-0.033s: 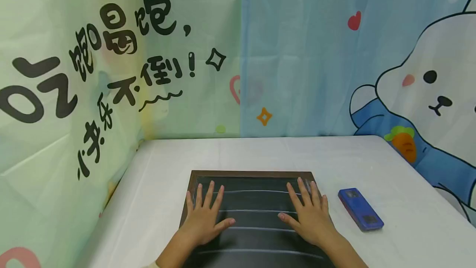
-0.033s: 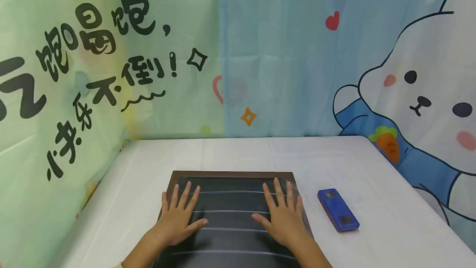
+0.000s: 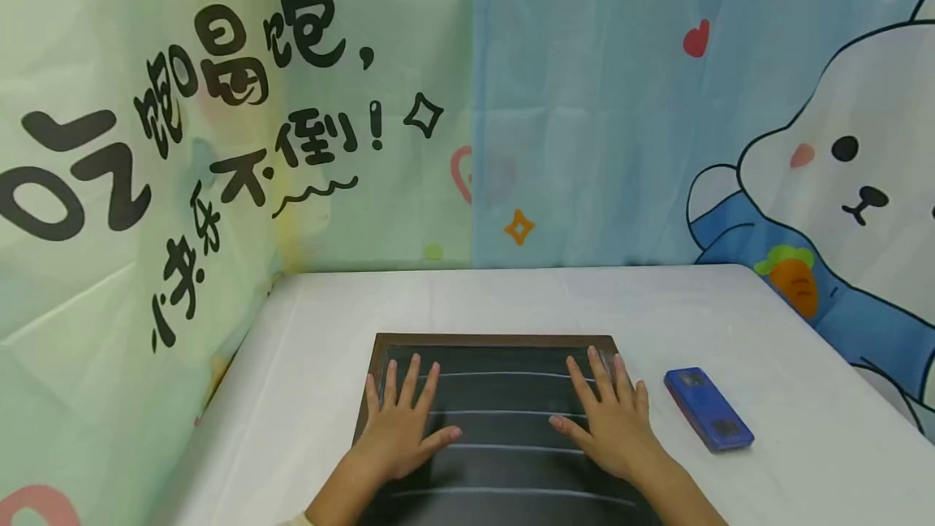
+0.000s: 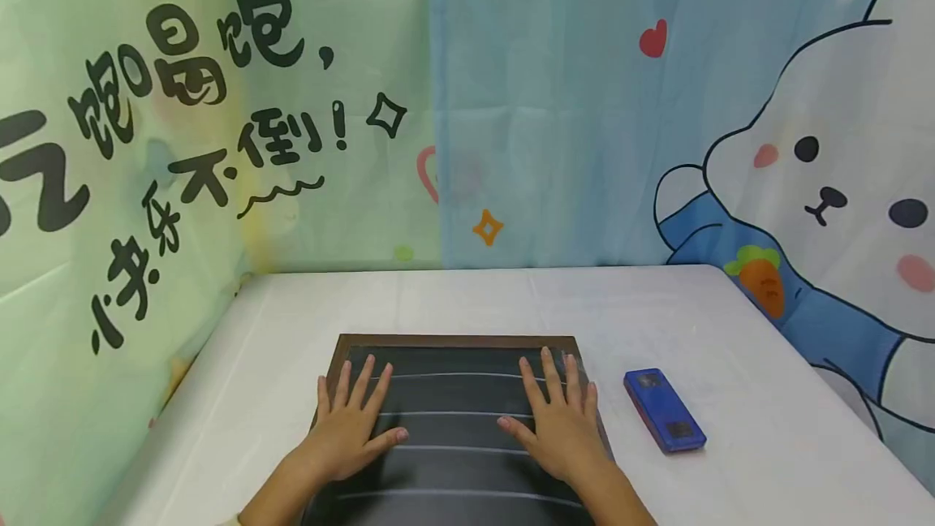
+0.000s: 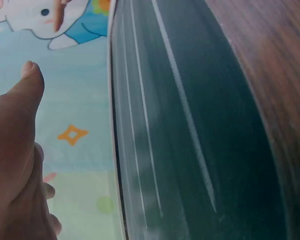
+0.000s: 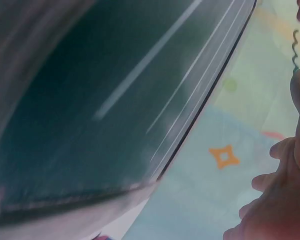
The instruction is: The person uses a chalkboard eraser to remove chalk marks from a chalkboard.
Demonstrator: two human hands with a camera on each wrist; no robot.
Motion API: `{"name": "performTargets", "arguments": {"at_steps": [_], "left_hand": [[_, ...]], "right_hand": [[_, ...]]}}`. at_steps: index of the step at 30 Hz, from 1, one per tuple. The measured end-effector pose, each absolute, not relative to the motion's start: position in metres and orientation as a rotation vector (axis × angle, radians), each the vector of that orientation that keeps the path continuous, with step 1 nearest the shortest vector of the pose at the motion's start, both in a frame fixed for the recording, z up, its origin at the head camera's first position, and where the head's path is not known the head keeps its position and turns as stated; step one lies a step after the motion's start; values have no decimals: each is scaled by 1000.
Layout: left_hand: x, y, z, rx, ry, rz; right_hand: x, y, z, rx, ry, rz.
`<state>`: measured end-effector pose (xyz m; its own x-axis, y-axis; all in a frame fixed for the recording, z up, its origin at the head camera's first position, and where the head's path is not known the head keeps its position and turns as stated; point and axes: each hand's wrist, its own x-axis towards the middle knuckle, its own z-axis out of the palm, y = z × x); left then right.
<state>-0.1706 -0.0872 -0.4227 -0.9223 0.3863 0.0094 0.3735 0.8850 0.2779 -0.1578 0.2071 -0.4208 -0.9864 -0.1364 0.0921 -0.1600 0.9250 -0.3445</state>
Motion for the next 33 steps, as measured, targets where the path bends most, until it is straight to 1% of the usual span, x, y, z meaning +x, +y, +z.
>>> {"name": "performTargets", "arguments": {"at_steps": [3, 6, 13, 20, 24, 30, 33], "left_hand": [[-173, -91, -423, 592, 2998, 449], [-176, -102, -421, 541, 3004, 492], [-183, -134, -421, 454, 3065, 578], [-184, -152, -430, 376, 2984, 630], [-179, -160, -439, 353, 2860, 686], [-173, -175, -448, 385, 2675, 893], [-175, -183, -448, 381, 2619, 1028]], "right_hand": [[-160, 217, -419, 195, -3021, 528], [-165, 236, -415, 115, -3022, 505], [-177, 285, -408, -144, -2932, 491], [-177, 321, -423, -377, -3045, 579], [-177, 331, -433, -404, -3117, 579], [-183, 338, -437, -294, -3258, 474], [-185, 338, -438, -293, -3319, 432]]}}
